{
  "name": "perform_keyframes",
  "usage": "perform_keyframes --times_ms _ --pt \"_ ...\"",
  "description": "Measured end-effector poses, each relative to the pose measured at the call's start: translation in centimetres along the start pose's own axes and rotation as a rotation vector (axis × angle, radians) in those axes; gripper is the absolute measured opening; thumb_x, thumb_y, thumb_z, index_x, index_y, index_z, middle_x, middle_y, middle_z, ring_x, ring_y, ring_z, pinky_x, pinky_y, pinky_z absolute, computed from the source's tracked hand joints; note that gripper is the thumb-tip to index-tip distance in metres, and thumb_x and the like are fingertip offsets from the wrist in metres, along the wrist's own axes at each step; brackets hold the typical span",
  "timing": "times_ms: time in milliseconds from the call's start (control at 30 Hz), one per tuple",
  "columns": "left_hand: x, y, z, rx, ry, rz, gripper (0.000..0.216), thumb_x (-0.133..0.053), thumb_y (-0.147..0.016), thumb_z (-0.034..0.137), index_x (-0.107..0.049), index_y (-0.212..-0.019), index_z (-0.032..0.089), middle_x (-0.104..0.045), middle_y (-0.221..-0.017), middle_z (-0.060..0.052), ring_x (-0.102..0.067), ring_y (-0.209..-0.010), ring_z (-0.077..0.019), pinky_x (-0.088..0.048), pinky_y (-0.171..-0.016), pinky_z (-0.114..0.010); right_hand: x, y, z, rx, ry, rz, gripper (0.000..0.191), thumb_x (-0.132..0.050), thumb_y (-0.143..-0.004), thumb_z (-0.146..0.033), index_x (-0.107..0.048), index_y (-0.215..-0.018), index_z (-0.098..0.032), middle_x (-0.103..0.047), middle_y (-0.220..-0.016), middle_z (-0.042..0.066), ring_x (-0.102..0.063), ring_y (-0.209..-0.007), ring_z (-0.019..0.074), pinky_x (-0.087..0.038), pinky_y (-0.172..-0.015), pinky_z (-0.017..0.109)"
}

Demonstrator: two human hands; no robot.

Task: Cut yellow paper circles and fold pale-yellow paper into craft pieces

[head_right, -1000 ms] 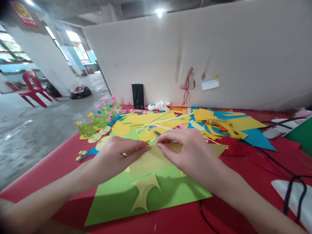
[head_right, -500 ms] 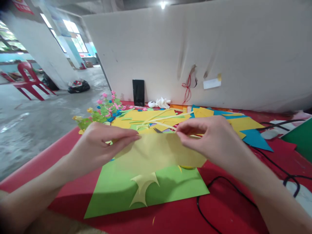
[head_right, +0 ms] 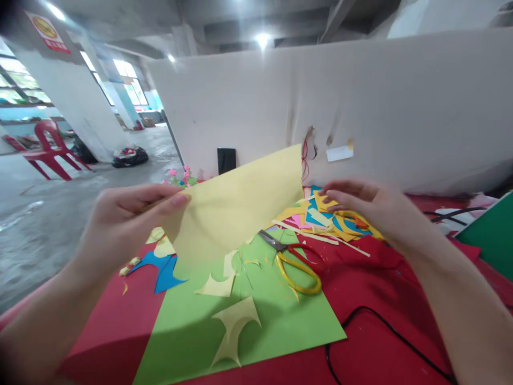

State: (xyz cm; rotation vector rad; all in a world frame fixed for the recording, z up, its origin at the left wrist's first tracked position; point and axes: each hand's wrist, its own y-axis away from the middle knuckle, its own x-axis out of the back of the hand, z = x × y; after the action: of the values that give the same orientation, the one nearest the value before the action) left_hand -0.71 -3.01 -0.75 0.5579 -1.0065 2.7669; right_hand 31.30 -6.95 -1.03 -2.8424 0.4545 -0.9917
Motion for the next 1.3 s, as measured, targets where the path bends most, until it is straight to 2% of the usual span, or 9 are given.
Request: perform_keyframes --times_ms 100,200,433,567,733,833,1000,1200,1300 --pt "-0.6 -0.6 -0.8 0.111 0.113 -0.049 0.015 -0.061 -0.078 0.032 -0.070 -0.079 0.020 -0.068 -0.073 -0.001 -0.059 -0.064 -0.0112 -0.044 -0.050 -0.017 -1.7 -0.2 -0.1 0.098 -0.179 -0.232 0.039 -0.060 -0.079 -0.039 -0.054 -0.116 -0.028 -0.062 -0.120 0.006 -0.057 -0.108 0.0205 -0.048 -0.086 0.029" --pt "-1.2 -1.0 -1.8 0.238 0.279 -0.125 0.020 -0.060 -0.079 0.034 -0.068 -0.094 0.023 -0.070 -0.084 -0.001 -0.062 -0.071 -0.0113 -0.047 -0.056 -0.017 -3.3 -0.3 0.1 0.134 -0.307 -0.328 0.046 -0.065 -0.075 -0.041 -0.051 -0.117 -0.025 -0.063 -0.116 0.008 -0.056 -0.110 0.0235 -0.050 -0.087 0.035" --pt "-1.8 -1.2 -2.8 0.370 0.507 -0.189 0.020 -0.064 -0.076 0.031 -0.067 -0.095 0.024 -0.070 -0.086 -0.001 -0.063 -0.074 -0.0097 -0.050 -0.062 -0.016 -5.5 -0.5 1.0 -0.021 -0.398 -0.237 0.058 -0.067 -0.072 -0.040 -0.047 -0.121 -0.020 -0.053 -0.129 0.013 -0.047 -0.119 0.0269 -0.041 -0.099 0.042" --pt "-2.0 -1.2 -3.1 0.345 0.556 -0.178 0.019 -0.066 -0.074 0.032 -0.068 -0.091 0.024 -0.070 -0.084 0.000 -0.063 -0.073 -0.0092 -0.050 -0.063 -0.016 -6.8 0.0 0.8 -0.123 -0.507 -0.385 0.041 -0.062 -0.078 -0.040 -0.055 -0.114 -0.023 -0.063 -0.117 0.009 -0.054 -0.113 0.0254 -0.044 -0.095 0.042" --pt "-2.0 -1.2 -3.2 0.337 0.502 -0.201 0.023 -0.062 -0.078 0.035 -0.064 -0.098 0.023 -0.070 -0.091 -0.003 -0.064 -0.078 -0.0130 -0.051 -0.065 -0.020 -6.6 0.1 -0.1 -0.098 -0.705 -0.560 0.028 -0.059 -0.080 -0.032 -0.061 -0.107 -0.025 -0.068 -0.109 0.005 -0.058 -0.109 0.0242 -0.044 -0.096 0.042" --pt "-2.1 -1.2 -2.9 0.237 0.339 -0.186 0.027 -0.055 -0.083 0.031 -0.058 -0.108 0.023 -0.066 -0.106 -0.005 -0.062 -0.094 -0.0169 -0.051 -0.076 -0.026 -5.6 -0.1 -0.2 -0.088 -0.791 -0.593 0.029 -0.059 -0.080 -0.025 -0.062 -0.108 -0.027 -0.069 -0.107 0.002 -0.063 -0.101 0.0217 -0.047 -0.092 0.038" --pt "-2.9 -0.8 -2.4 -0.142 -0.146 -0.164 0.030 -0.048 -0.086 0.021 -0.052 -0.116 0.024 -0.048 -0.130 -0.007 -0.041 -0.124 -0.0198 -0.032 -0.105 -0.038 -5.2 0.3 -0.2 -0.100 -0.843 -0.529 0.026 -0.062 -0.079 -0.020 -0.064 -0.104 -0.025 -0.072 -0.099 0.000 -0.067 -0.088 0.0165 -0.053 -0.079 0.025" --pt "-4.1 0.8 -1.6 -0.193 -0.258 -0.394 0.048 -0.054 -0.082 0.039 -0.041 -0.126 0.024 -0.038 -0.139 -0.007 -0.034 -0.129 -0.0207 -0.029 -0.107 -0.039 -6.8 2.2 -1.7 -0.061 -0.842 -0.524 0.040 -0.068 -0.074 -0.017 -0.060 -0.112 -0.029 -0.070 -0.105 0.000 -0.067 -0.090 0.0179 -0.054 -0.078 0.026" --pt "-4.3 1.3 -1.6 -0.170 -0.259 -0.426 0.060 -0.054 -0.082 0.038 -0.030 -0.134 0.024 -0.035 -0.142 -0.007 -0.031 -0.131 -0.0206 -0.029 -0.108 -0.037 -6.8 3.0 -2.5 -0.028 -0.836 -0.537 0.042 -0.072 -0.070 -0.017 -0.062 -0.109 -0.030 -0.070 -0.105 0.000 -0.067 -0.089 0.0182 -0.055 -0.076 0.026"
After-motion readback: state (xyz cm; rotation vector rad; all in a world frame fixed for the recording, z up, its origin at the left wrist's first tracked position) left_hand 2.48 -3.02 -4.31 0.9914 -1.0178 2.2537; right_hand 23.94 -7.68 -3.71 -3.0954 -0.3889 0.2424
